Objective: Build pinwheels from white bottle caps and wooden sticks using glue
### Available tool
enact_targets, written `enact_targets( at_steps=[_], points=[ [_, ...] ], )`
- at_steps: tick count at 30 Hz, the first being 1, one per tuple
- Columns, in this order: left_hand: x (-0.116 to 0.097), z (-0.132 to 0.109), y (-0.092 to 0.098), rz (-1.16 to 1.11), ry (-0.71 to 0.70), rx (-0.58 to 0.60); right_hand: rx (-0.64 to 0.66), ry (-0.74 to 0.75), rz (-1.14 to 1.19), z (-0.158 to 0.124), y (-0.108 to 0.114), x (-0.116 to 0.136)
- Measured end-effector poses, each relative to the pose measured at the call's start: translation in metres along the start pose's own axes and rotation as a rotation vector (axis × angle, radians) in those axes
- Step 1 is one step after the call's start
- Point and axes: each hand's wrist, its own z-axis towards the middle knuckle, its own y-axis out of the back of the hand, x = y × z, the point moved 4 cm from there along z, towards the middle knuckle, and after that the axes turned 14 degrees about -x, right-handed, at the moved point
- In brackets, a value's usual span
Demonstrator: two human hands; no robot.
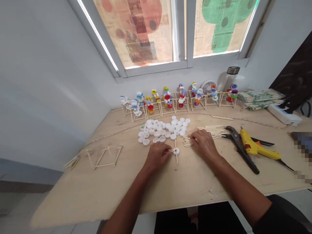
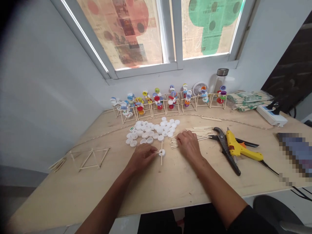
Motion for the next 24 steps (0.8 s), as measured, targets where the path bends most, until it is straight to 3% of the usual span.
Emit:
enact_targets(
  at_steps=[8, 24],
  points=[
    [0.000, -0.004, 0.001, -0.055, -0.004, -0.015, 0.073, 0.198, 0.327, -0.008, -0.002, 0.020],
    [-0.002, -0.004, 0.001, -0.089, -0.075, -0.032, 0.158, 0.217, 0.317, -0.007, -0.006, 0.019]
  ],
)
